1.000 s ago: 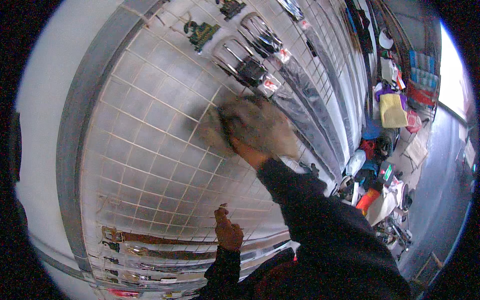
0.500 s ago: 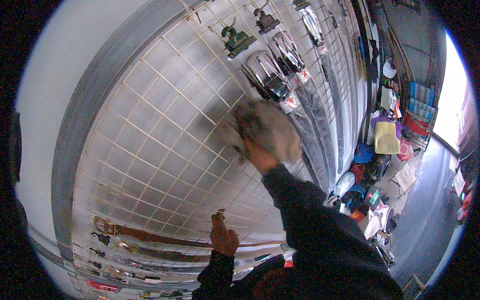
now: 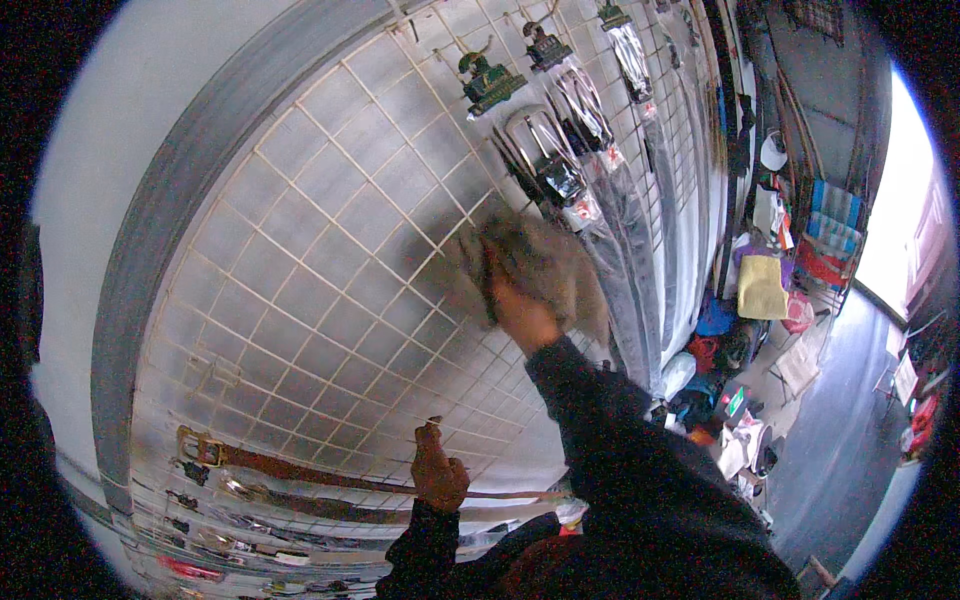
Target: The person wipes a tiled wall with a cloth, moving the cloth across the surface in repeated strokes. They briefly remove and rehang a packaged item on the wall grid before continuing to wipe the wall.
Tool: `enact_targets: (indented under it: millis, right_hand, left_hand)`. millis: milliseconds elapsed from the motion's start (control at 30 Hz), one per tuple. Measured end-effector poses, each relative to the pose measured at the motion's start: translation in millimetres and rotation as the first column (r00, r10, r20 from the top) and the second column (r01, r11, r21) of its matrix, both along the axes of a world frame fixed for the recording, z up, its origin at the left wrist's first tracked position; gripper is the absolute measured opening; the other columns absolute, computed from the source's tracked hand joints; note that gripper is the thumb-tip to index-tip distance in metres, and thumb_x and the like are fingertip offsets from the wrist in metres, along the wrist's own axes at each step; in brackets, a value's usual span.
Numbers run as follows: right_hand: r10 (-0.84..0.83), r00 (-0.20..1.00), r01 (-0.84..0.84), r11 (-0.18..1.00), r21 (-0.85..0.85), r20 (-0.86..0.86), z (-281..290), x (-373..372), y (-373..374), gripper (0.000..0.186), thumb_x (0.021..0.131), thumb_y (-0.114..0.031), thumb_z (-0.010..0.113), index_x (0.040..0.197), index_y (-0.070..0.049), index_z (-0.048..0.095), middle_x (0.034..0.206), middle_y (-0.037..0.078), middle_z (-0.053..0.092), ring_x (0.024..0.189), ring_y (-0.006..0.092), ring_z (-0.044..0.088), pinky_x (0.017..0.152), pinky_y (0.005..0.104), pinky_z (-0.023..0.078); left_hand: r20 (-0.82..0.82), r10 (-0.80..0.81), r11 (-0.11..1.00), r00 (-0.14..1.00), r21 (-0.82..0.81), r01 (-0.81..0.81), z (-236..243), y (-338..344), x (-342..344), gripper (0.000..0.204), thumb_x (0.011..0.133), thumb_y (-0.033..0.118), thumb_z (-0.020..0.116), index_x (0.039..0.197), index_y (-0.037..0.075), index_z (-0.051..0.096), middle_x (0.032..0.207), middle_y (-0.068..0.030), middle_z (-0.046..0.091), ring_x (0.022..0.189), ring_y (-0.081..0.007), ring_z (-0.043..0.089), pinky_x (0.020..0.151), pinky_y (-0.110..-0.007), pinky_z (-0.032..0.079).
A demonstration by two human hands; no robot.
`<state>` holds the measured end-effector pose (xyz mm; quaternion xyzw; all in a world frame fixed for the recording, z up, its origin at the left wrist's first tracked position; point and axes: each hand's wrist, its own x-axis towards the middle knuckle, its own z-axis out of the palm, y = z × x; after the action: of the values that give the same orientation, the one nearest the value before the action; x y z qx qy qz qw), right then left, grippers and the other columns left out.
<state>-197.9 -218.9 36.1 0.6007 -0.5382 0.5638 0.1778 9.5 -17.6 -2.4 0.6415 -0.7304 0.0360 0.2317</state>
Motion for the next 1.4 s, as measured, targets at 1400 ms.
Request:
enact_targets:
  millis: [1400]
  right_hand:
    - [-0.141,0.976,0.063,0.911,-0.408,-0.164,178.5,-23.5,-16.5,0.057,0.097,-0.004,0.05,0.152,-0.013,0.041,0.134,0.023,0.058,0.125,0.0387,0.055,0.111,0.0444,0.038]
  left_hand:
    - [-0.007,-0.012,0.998,1.0,-0.064,0.012,-1.9,0.1,1.2,0.063,0.067,-0.003,0.06,0.129,-0.001,0.046,0.111,-0.0234,0.054,0.097,-0.0435,0.06,0.08,-0.05,0.052]
